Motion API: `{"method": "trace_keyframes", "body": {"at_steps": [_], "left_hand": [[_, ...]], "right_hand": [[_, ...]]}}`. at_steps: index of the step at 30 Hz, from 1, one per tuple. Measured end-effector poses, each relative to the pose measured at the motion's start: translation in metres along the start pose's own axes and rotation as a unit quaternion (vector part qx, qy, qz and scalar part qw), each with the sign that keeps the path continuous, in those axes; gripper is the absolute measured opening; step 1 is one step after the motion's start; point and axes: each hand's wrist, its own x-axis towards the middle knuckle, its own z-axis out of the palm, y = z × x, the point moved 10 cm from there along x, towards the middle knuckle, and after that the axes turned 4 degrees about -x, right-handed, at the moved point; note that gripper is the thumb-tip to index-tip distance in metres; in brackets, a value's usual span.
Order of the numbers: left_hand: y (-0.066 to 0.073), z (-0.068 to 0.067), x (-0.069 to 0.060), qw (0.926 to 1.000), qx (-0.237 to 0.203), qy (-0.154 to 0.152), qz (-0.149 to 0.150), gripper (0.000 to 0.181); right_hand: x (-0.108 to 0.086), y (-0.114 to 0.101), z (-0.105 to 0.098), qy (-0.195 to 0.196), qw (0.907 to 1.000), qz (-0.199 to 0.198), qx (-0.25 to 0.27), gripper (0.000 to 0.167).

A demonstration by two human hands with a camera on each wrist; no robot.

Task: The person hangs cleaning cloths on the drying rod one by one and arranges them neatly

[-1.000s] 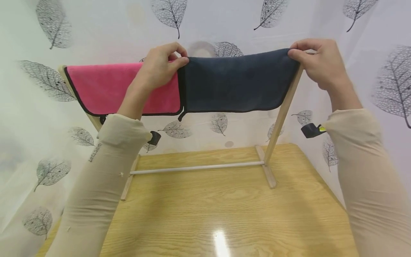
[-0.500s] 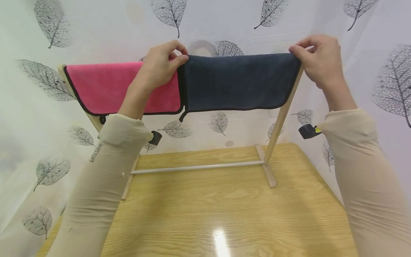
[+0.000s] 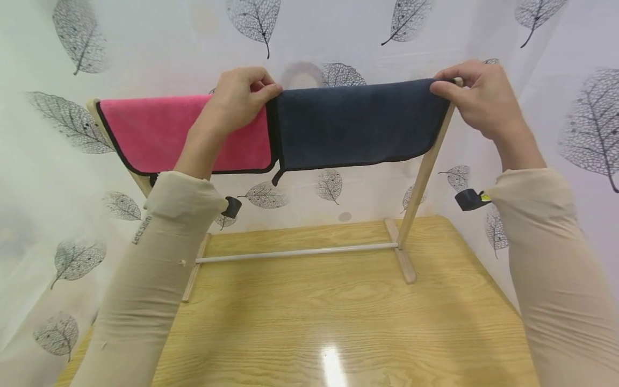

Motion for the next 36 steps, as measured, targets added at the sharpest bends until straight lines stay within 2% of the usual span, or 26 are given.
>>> {"method": "trace_keyframes", "body": {"at_steps": [4,9,14,19,26,36], "left_hand": [[-0.001,0.0,-0.001,0.9998,0.001,-0.017,-0.006,0.034],[0.0,0.001,0.0,0.9997,0.0,-0.023,0.002,0.031],[0.002,0.0,0.001,0.9998,-0.001,-0.01,0.016,0.029],[0.004,-0.001,0.002,0.9997,0.002,0.001,0.025,0.029],[0.0,0.0,0.001,0.9998,-0.01,-0.013,0.007,0.032],[-0.004,0.002,0.001,0.9995,-0.027,-0.012,-0.002,0.036]], "right_hand": [[0.001,0.001,0.0,0.01,0.9997,0.014,0.015,0.021],[0.0,0.005,0.003,0.009,0.9992,0.035,0.015,0.026],[-0.003,0.008,0.003,0.014,0.9976,0.024,0.064,0.022],[-0.007,0.007,0.003,0.01,0.9973,-0.003,0.073,0.024],[-0.009,0.008,0.004,-0.01,0.997,-0.009,0.076,0.03],[-0.011,0.01,0.005,0.003,0.995,-0.009,0.1,0.029]]}}
